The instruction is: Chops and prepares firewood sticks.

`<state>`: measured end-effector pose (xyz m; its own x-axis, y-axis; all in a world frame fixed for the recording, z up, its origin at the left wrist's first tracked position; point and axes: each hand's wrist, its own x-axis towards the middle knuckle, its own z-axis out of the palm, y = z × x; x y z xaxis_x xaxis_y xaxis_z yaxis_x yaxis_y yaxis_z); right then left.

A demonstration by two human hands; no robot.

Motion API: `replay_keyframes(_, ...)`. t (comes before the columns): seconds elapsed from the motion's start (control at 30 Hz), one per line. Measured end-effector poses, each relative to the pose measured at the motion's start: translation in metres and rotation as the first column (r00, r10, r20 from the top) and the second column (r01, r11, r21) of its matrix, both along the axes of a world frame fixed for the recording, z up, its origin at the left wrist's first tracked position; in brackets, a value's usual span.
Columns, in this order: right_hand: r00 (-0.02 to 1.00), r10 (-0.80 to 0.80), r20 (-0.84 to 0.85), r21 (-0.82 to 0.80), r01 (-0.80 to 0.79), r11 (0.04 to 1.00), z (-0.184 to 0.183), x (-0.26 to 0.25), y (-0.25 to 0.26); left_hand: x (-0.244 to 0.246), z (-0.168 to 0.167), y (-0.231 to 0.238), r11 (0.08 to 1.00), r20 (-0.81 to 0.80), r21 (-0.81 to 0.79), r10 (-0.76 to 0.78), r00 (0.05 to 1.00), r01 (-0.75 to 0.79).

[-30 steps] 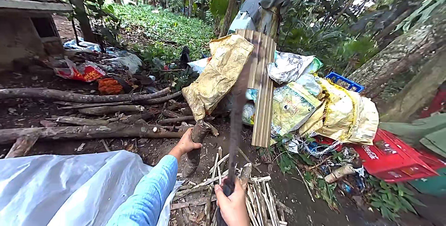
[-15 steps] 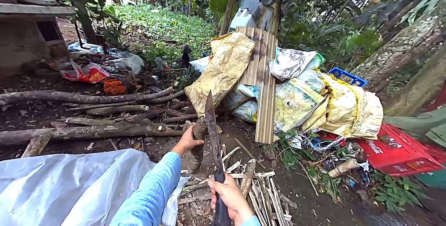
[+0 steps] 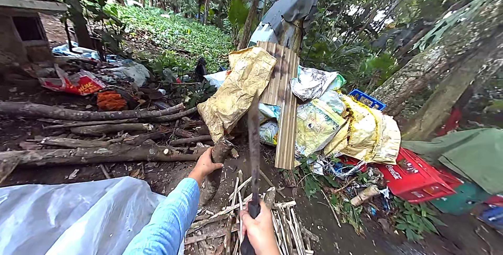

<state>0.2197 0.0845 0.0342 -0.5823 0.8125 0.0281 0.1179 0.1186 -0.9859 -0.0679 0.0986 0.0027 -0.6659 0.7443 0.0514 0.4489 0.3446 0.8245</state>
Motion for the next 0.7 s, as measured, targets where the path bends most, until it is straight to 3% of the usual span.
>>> replay_keyframes(0.13,0.952,-0.079,-0.294,0.233,0.151,0.961,0.035,-0.004,0.004,-0.009,0.001,-0.002,1.000,0.009,-0.007,-0.003,1.000,0.003)
replay_keyframes(0.23,0.961,-0.108,-0.256,0.262,0.176,0.949,0.031,-0.021,0.005,-0.010,0.001,-0.002,1.000,0.008,0.002,-0.007,1.000,0.007)
replay_keyframes(0.3,0.996,-0.071,0.045,0.138,0.064,0.988,0.019,-0.035,0.007,-0.009,0.001,-0.001,1.000,0.013,0.004,-0.012,1.000,0.012)
replay_keyframes(0.37,0.936,0.099,0.337,-0.109,-0.065,0.992,0.007,-0.050,0.017,-0.007,0.001,-0.001,1.000,0.014,-0.003,-0.008,1.000,0.008)
replay_keyframes(0.47,0.913,0.203,0.355,-0.273,-0.106,0.956,0.011,-0.057,0.022,-0.012,0.001,-0.001,1.000,0.014,-0.002,0.001,1.000,-0.001)
replay_keyframes(0.7,0.962,0.151,0.228,-0.357,-0.062,0.932,0.012,-0.056,-0.001,-0.009,-0.004,-0.003,0.997,0.023,0.014,-0.075,0.997,0.075)
